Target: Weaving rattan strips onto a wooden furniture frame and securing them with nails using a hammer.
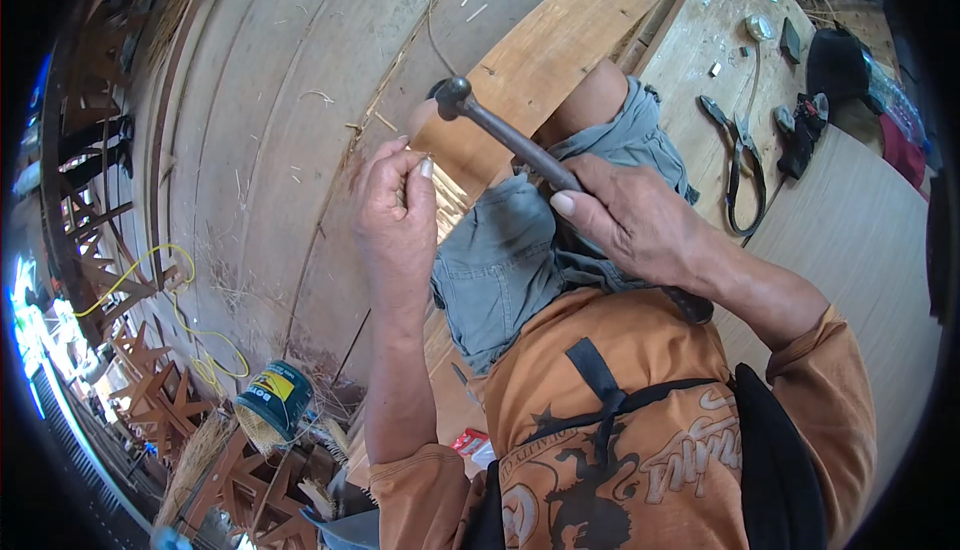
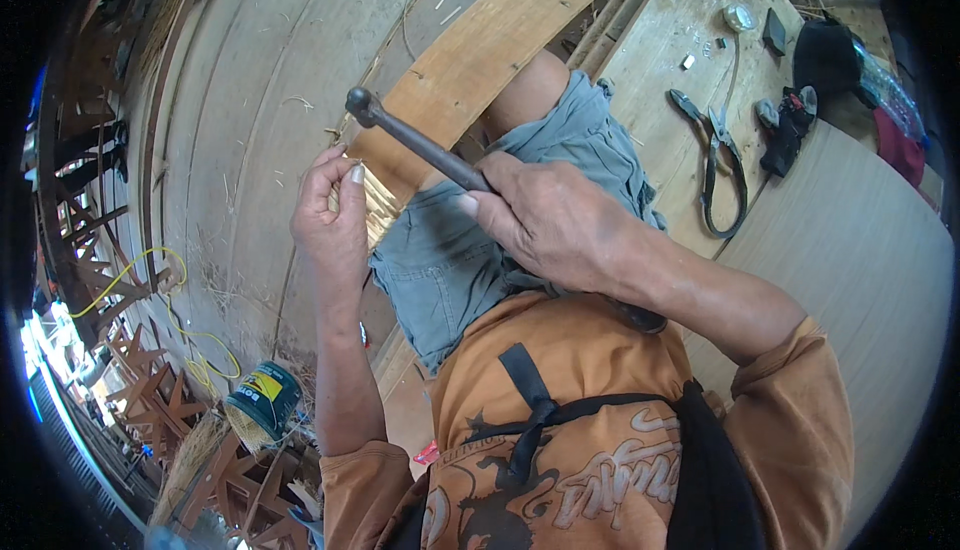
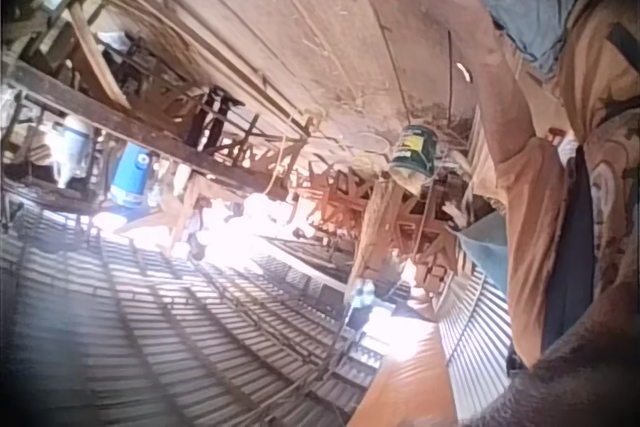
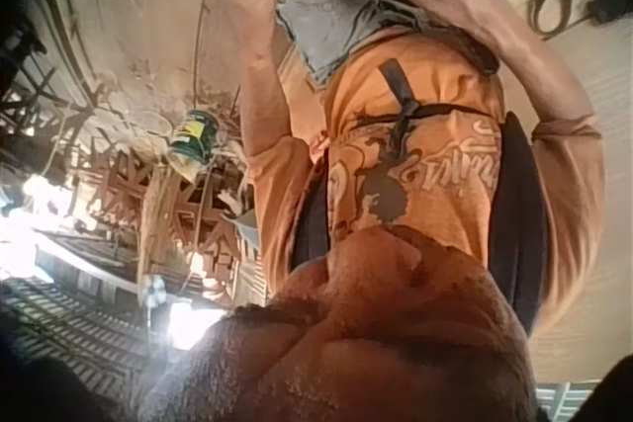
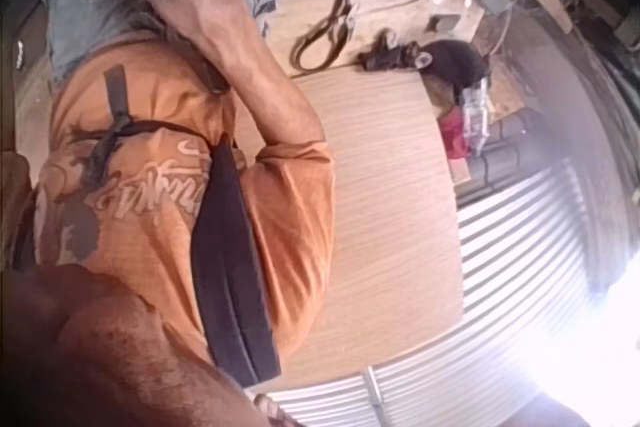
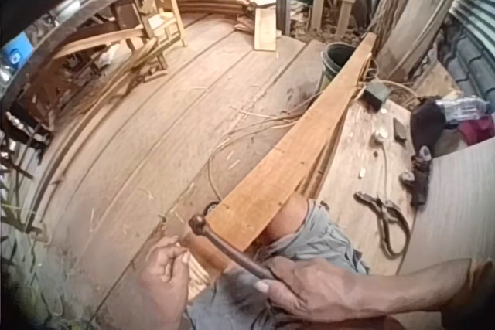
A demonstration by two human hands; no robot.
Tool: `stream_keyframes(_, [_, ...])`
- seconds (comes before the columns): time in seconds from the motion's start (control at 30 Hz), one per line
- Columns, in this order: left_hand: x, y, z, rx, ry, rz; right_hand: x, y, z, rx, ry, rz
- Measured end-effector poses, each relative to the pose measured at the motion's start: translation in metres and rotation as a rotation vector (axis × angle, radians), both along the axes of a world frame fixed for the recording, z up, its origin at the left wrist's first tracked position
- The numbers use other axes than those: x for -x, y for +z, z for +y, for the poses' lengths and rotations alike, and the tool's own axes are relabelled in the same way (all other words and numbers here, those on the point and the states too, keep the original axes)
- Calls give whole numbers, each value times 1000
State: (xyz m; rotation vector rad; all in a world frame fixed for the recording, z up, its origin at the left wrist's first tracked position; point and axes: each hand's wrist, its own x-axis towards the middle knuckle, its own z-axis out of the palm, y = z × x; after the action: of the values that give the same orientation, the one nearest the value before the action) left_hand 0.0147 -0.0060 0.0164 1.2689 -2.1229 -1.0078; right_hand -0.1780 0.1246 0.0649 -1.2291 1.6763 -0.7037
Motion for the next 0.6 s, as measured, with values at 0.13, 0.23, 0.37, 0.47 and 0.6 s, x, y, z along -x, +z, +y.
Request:
stream_keyframes(0.13, [1, 0, 0, 34, -1, -25, -4, -8, 10, -26, 90, 74])
stream_keyframes(0.23, [2, 3, -2, 22, -29, -25, -4, -12, 18, -41, 137, 114])
stream_keyframes(0.37, [2, 10, -3, -55, -3, -16, -14, -24, 38, -6, 302, 117])
stream_keyframes(0.47, [-3, 7, -4, -31, -24, -51, -28, -36, 47, 42, 419, 167])
stream_keyframes(0.6, [-1, 10, -4, -33, -36, -52, -31, -39, 42, 33, 503, 218])
